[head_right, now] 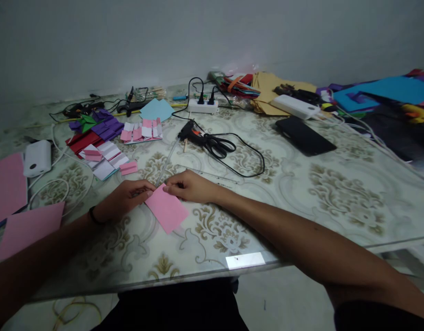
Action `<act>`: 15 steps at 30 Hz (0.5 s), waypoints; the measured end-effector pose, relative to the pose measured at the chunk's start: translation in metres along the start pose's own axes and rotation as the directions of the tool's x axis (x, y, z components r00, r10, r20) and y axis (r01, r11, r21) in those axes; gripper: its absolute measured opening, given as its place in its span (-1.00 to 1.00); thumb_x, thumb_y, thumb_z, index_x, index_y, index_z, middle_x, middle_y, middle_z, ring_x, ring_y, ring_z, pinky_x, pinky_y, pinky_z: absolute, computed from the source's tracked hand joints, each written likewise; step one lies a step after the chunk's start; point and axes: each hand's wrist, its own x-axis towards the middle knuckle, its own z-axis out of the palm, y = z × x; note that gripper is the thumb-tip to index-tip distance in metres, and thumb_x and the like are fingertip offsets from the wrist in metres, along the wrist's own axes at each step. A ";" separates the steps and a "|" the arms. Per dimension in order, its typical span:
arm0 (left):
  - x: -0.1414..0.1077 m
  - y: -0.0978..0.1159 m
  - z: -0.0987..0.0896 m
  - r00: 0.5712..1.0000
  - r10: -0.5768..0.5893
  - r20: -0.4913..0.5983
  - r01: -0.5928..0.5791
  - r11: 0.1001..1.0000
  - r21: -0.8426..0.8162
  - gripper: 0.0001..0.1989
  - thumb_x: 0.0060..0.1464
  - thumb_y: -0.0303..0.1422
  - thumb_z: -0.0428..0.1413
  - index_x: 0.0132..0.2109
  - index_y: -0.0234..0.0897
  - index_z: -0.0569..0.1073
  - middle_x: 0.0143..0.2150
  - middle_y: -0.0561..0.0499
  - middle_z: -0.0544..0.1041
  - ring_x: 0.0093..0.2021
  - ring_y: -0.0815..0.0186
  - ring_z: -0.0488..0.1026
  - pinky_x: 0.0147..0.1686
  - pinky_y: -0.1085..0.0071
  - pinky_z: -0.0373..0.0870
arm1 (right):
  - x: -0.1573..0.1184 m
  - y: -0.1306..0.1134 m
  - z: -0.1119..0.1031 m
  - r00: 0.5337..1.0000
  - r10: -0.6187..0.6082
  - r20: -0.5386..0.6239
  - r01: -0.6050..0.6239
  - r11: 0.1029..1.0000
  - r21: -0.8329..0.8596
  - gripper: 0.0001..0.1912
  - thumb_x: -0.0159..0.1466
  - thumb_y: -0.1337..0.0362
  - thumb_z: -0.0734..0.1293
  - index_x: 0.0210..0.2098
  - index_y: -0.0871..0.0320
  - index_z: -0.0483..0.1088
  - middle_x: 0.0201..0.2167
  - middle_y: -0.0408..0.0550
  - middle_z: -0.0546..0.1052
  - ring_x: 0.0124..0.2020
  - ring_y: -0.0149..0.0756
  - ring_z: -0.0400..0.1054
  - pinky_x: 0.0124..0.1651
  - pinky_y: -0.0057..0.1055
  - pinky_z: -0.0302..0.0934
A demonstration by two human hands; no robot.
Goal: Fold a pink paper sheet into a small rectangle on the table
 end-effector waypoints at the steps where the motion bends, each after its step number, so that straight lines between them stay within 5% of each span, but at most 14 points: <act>1: 0.000 0.000 0.000 1.000 -0.005 0.001 0.005 1.000 -0.003 -0.75 0.32 -0.29 0.07 -0.11 -0.32 0.60 -0.31 0.03 0.61 -0.36 0.36 0.44 -0.33 0.48 0.32 | 0.000 0.000 0.000 1.000 0.000 -0.001 0.000 1.000 -0.004 -0.52 0.46 -0.02 0.26 -0.45 0.19 0.33 -0.56 -0.22 0.30 -0.51 -0.47 0.12 -0.41 -0.50 0.04; 15: 0.000 0.001 0.000 1.000 -0.001 0.008 0.001 1.000 -0.001 -0.76 0.30 -0.31 0.06 -0.13 -0.33 0.59 -0.32 0.04 0.59 -0.37 0.39 0.42 -0.33 0.49 0.29 | 0.000 0.000 0.000 1.000 -0.023 -0.009 0.023 0.999 -0.029 -0.53 0.47 0.01 0.25 -0.46 0.20 0.32 -0.57 -0.23 0.29 -0.51 -0.49 0.12 -0.41 -0.51 0.03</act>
